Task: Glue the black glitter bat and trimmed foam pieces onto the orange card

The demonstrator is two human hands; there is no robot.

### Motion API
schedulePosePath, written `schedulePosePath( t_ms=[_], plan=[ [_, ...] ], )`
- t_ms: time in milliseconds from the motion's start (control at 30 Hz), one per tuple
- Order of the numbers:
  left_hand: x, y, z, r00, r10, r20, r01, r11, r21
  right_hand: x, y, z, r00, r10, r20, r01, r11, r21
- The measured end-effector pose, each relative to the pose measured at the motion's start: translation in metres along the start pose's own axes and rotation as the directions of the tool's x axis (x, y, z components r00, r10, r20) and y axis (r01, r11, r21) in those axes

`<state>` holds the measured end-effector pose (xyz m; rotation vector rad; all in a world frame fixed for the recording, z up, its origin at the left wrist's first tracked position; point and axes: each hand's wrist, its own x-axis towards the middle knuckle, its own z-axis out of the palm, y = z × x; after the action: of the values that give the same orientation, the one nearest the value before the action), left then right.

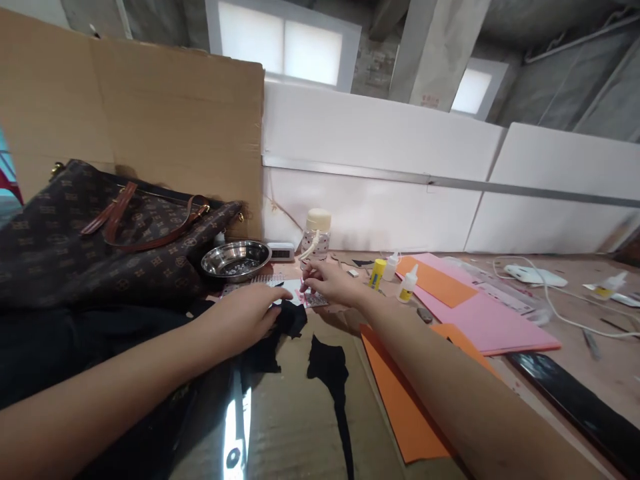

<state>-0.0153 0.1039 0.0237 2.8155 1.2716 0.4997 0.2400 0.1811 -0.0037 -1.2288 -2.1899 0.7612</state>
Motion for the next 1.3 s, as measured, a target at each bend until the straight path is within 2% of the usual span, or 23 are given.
schedulePosePath(
  t_ms=[133, 233, 433, 733, 933, 1300],
  plan=[
    [0.041, -0.002, 0.017, 0.995, 0.045, 0.09, -0.054, 0.993, 0.107, 0.0, 0.0, 0.004, 0.999, 0.032, -0.032, -0.032, 0.999, -0.014],
    [0.054, -0.011, 0.031, 0.99, 0.046, 0.132, -0.067, 0.986, 0.154, 0.0, -0.001, 0.007, 0.998, 0.05, -0.046, -0.051, 0.998, -0.032],
    [0.05, -0.036, 0.047, 0.992, 0.018, 0.127, -0.038, 0.987, 0.153, 0.006, 0.003, 0.011, 0.999, 0.041, -0.023, -0.043, 0.992, -0.115],
    [0.058, -0.068, 0.071, 0.994, -0.018, 0.106, 0.008, 0.995, 0.099, -0.003, -0.01, 0.019, 0.998, -0.069, 0.005, 0.065, 0.91, -0.41],
    [0.058, -0.072, 0.077, 0.996, -0.027, 0.087, 0.021, 0.998, 0.064, 0.0, -0.016, 0.025, 0.999, -0.047, -0.015, 0.033, 0.859, -0.51],
    [0.059, -0.076, 0.077, 0.996, -0.023, 0.09, 0.019, 0.999, 0.047, 0.004, -0.02, 0.024, 1.0, -0.025, 0.003, 0.022, 0.832, -0.555]
  ],
)
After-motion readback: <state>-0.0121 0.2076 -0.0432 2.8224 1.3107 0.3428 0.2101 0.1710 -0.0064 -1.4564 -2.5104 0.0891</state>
